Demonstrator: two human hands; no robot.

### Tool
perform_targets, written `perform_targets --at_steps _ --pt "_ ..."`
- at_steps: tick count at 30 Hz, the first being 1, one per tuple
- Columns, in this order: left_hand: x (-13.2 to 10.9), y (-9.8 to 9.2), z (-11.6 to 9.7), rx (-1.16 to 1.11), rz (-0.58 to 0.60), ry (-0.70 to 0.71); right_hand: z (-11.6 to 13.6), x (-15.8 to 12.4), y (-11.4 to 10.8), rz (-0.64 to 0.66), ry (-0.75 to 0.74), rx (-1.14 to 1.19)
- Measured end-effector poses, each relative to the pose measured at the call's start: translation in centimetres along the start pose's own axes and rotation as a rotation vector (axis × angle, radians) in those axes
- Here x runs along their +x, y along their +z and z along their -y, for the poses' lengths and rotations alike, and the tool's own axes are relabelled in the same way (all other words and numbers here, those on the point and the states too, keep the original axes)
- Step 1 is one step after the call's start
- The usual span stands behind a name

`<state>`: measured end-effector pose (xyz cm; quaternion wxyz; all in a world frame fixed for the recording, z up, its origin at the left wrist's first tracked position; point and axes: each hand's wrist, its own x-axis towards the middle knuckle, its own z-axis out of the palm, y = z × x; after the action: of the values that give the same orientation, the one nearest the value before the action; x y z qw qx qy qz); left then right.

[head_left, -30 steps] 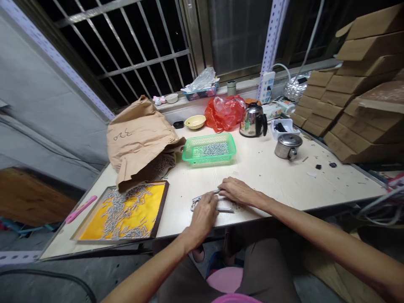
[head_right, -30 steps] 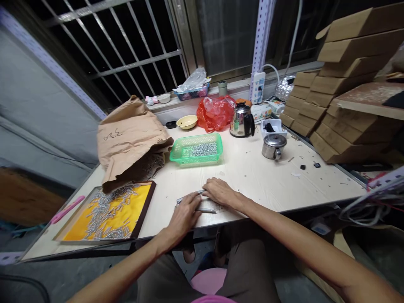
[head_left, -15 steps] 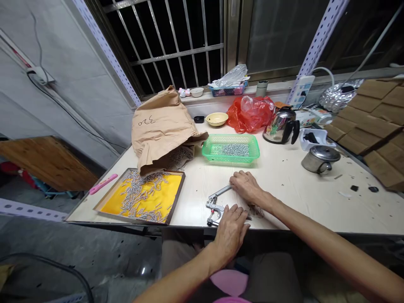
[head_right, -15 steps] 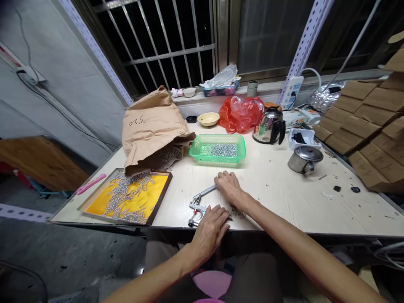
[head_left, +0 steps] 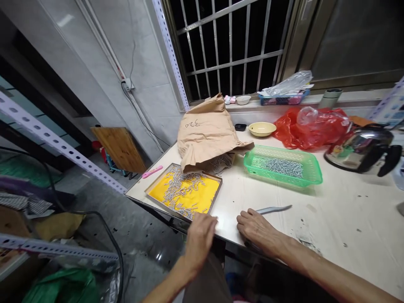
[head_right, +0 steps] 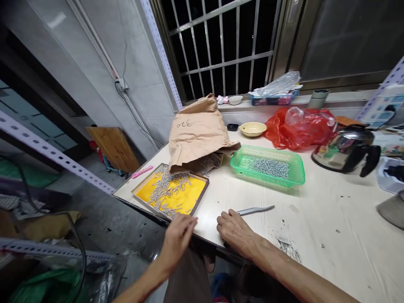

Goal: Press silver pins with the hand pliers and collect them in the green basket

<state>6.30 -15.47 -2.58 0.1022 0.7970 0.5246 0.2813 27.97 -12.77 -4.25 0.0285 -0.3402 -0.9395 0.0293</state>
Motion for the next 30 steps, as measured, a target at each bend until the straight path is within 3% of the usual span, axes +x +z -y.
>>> perform_targets --at_steps 2,6,10,13,15,18,23,27,30 --pt "1.4 -1.5 3.0 0.086 -0.023 -0.072 0.1 0.1 0.1 -0.065 0.021 0.014" --pt "3.4 -2.2 6.4 0.182 0.139 -0.082 -1.2 0.3 -1.8 -0.335 0.116 0.068" --pt "4.7 -1.5 6.4 0.272 0.331 -0.027 -5.9 -0.3 -6.4 -0.546 0.290 -0.008" --pt "5.5 -1.0 5.9 0.355 0.418 -0.009 -9.7 -1.7 -8.8 -0.522 0.502 -0.159" --pt "5.7 -0.7 5.8 0.406 0.443 0.004 -10.8 -2.9 -9.2 -0.452 0.601 -0.223" --pt "5.7 -0.3 6.1 0.455 0.470 0.074 -9.1 -4.7 -7.8 -0.382 0.587 -0.148" --pt "6.1 -0.6 6.2 0.418 0.397 0.109 -2.3 -7.3 -3.1 -0.265 0.492 0.122" --pt "6.9 -1.0 4.0 0.065 0.258 -0.175 0.3 -8.8 -0.1 -0.193 0.570 0.153" --pt "6.7 -0.1 1.0 -0.368 0.402 -0.457 0.5 -9.6 1.0 -0.204 0.636 0.126"
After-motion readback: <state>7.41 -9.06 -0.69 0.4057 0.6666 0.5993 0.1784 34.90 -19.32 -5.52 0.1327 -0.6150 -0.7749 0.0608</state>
